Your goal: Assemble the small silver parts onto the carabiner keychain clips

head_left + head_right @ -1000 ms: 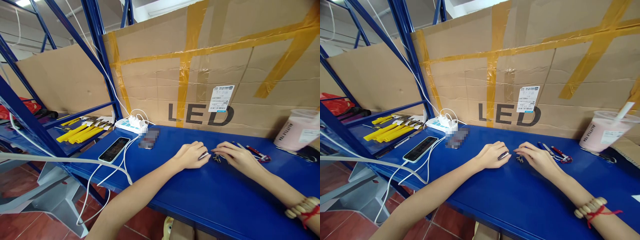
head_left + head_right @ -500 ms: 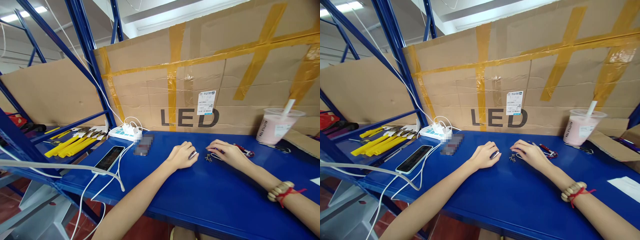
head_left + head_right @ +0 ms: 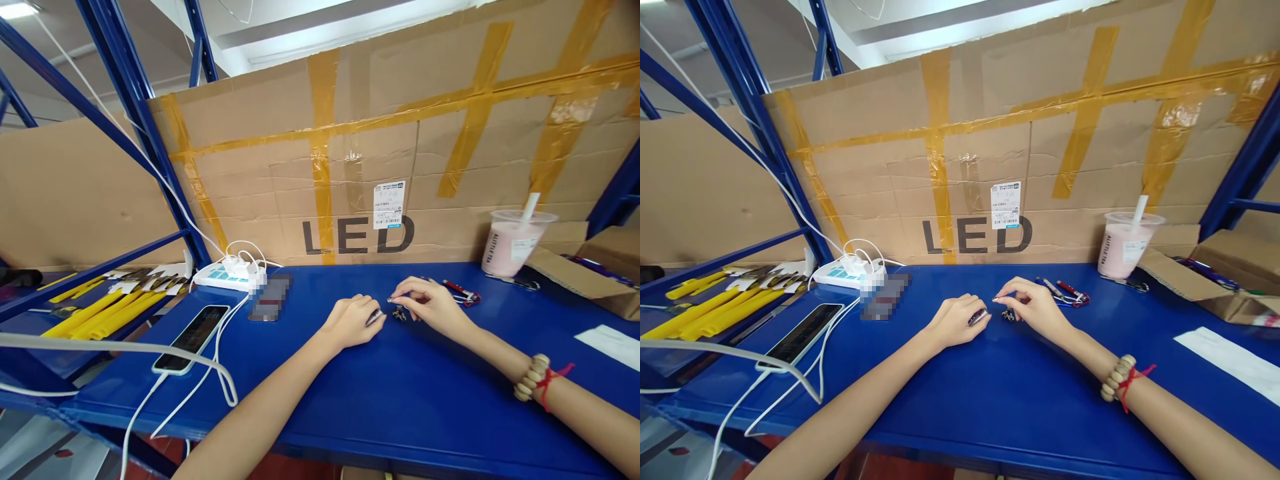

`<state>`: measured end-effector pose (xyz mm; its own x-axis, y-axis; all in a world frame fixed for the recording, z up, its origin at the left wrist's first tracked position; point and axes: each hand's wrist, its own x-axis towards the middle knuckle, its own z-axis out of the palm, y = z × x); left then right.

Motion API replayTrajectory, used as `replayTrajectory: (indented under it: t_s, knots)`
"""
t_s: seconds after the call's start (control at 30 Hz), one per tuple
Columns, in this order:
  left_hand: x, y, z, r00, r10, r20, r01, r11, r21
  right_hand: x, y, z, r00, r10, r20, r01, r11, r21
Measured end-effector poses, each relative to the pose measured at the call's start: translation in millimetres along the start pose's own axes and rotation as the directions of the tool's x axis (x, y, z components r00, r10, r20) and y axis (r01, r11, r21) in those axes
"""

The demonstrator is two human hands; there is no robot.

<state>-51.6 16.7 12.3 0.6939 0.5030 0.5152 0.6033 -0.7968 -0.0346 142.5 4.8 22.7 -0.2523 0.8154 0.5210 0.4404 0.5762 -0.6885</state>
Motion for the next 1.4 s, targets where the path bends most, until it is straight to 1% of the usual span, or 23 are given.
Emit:
replayTrajectory:
  t_s: [0.07, 0.23, 0.4, 0.6, 0.7, 0.8, 0.97, 1.1, 1.23, 1.4]
  knots:
    - [0, 0, 0.5, 1.0, -0.003, 0.002, 0.003, 1.0, 0.007, -1, 0, 2, 0.999, 0.021, 0.028, -0.022, 0.999, 0.034]
    - [0, -2, -2.5, 0.999, -0.034, 0.04, 0.033, 0.999, 0.024, -2, 0, 3, 0.985, 0.124, 0.116, -0.139, 0.982, 0.127]
    - [0, -1, -3.6, 0.998, -0.037, 0.051, 0.037, 0.999, -0.007, -1, -5, 3, 0.985, 0.111, 0.131, -0.125, 0.987, 0.103]
    - [0, 2, -2.5, 0.999, 0.032, 0.031, -0.03, 0.998, -0.056, 0, -9, 0, 0.99, 0.08, 0.115, -0.093, 0.989, 0.113]
    - [-1, 3, -3.0, 0.997, 0.074, 0.01, -0.072, 0.991, -0.109, 1, -9, -2, 0.982, 0.1, 0.159, -0.124, 0.981, 0.151]
    - [-3, 4, -3.8, 0.995, 0.098, -0.034, -0.102, 0.983, -0.154, 1, -8, -2, 0.969, 0.122, 0.216, -0.165, 0.966, 0.197]
    - [-5, 8, -5.7, 0.987, 0.126, -0.097, -0.142, 0.972, -0.185, 0, -5, 0, 0.957, 0.145, 0.249, -0.203, 0.954, 0.223]
    - [-7, 9, -7.3, 0.979, 0.137, -0.148, -0.161, 0.973, -0.163, -2, -6, 2, 0.951, 0.168, 0.261, -0.229, 0.947, 0.226]
    - [-8, 9, -7.5, 0.97, 0.177, -0.167, -0.19, 0.98, -0.064, -3, -8, 4, 0.946, 0.197, 0.258, -0.253, 0.945, 0.208]
    - [-7, 5, -5.3, 0.958, 0.212, -0.192, -0.212, 0.977, 0.021, -4, -8, 6, 0.916, 0.302, 0.262, -0.352, 0.921, 0.166]
